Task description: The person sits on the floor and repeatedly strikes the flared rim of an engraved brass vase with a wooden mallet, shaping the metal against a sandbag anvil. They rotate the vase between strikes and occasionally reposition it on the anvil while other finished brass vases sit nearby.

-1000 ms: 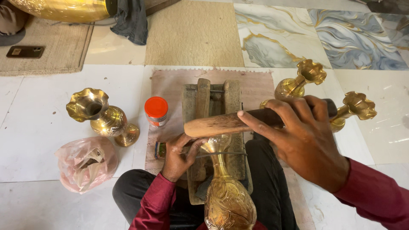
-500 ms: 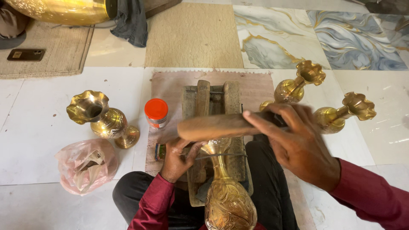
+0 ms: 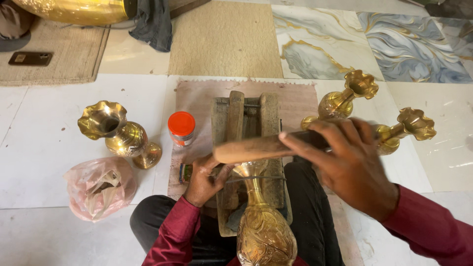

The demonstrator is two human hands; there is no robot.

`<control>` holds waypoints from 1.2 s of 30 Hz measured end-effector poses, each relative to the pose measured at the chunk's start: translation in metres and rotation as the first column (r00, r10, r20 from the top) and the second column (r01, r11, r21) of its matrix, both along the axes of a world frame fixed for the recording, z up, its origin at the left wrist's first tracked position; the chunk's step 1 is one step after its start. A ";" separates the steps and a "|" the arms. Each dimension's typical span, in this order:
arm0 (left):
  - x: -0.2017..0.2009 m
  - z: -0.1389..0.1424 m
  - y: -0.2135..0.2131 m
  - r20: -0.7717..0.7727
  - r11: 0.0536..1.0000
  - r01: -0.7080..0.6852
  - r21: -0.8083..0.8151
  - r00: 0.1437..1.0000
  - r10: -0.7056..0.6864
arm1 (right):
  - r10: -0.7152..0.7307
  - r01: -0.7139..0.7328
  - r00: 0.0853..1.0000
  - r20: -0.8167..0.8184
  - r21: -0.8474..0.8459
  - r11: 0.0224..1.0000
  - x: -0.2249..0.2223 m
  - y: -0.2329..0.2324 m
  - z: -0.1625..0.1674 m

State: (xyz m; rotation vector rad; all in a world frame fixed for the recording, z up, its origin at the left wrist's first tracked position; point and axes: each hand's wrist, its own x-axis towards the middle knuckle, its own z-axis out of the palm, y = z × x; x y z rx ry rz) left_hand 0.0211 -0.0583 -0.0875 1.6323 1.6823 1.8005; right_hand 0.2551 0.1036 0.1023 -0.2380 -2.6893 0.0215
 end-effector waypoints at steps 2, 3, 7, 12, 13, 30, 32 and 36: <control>0.000 -0.002 0.000 -0.001 0.999 -0.017 -0.035 1.000 0.017 | -0.023 0.016 0.999 0.022 0.267 0.964 0.001 -0.001 0.001; -0.001 -0.003 0.001 -0.007 0.999 -0.021 -0.047 1.000 0.021 | -0.016 0.016 1.000 -0.002 0.104 0.994 0.001 -0.002 0.001; -0.003 -0.002 0.001 0.007 1.000 0.006 -0.013 1.000 -0.006 | -0.016 0.017 1.000 -0.009 0.104 0.994 0.001 -0.004 0.001; -0.003 0.003 0.001 -0.040 1.000 0.008 -0.016 0.999 -0.009 | 0.000 -0.002 1.000 -0.025 -0.059 0.998 0.000 -0.001 0.000; -0.003 0.004 0.000 -0.031 1.000 0.009 -0.014 0.999 -0.010 | -0.017 0.016 1.000 0.007 0.109 0.994 0.000 0.000 -0.001; -0.005 0.011 0.002 0.001 0.994 0.026 -0.102 1.000 -0.026 | 0.015 -0.011 0.988 -0.151 0.024 1.000 0.013 0.007 -0.028; -0.005 0.011 0.003 0.026 0.997 0.061 -0.054 0.998 -0.060 | -0.021 0.009 0.987 -0.157 -0.074 0.997 0.019 0.001 -0.029; -0.002 0.013 0.004 -0.018 1.000 0.013 -0.021 1.000 -0.013 | -0.199 0.190 0.977 0.072 0.111 0.975 0.030 -0.002 -0.037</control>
